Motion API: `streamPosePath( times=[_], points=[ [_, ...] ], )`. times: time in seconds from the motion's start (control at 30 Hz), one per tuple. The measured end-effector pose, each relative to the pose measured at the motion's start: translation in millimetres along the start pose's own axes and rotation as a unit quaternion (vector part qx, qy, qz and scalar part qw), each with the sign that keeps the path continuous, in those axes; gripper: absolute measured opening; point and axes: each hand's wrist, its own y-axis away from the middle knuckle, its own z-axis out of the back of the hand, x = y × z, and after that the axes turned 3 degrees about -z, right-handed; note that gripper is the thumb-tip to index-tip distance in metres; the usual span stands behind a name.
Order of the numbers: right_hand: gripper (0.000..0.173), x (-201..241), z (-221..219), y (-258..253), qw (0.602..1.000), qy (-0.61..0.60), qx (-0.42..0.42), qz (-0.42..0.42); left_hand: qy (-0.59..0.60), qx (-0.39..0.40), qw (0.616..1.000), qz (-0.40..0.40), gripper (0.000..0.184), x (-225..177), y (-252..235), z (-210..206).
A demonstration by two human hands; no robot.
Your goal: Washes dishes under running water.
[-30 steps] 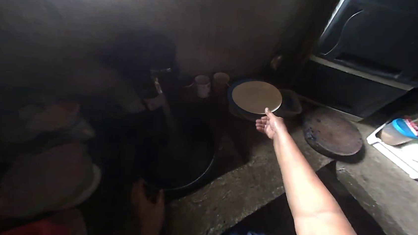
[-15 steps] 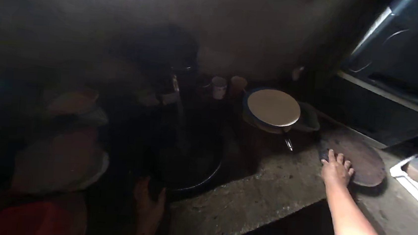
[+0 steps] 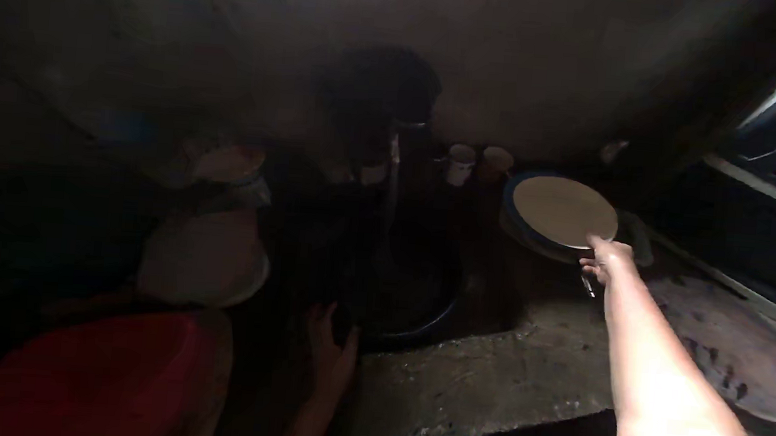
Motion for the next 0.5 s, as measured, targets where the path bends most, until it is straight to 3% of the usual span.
streamPosePath(
  times=[0.13, 0.4, 0.5],
  points=[
    [0.047, 3, -9, 0, 1.000, 0.011, -0.024, -0.002, -0.017, 0.006, 1.000, 0.013, 0.059, -3, 0, 3],
    [0.053, -4, 23, 2, 0.997, 0.029, -0.064, 0.038, 0.013, 0.004, 1.000, 0.016, 0.057, 2, 0, 1],
    [0.045, 1, 34, 25, 0.991, 0.085, -0.089, 0.056, 0.038, -0.004, 0.999, 0.003, 0.058, 4, 1, -2]
  ],
)
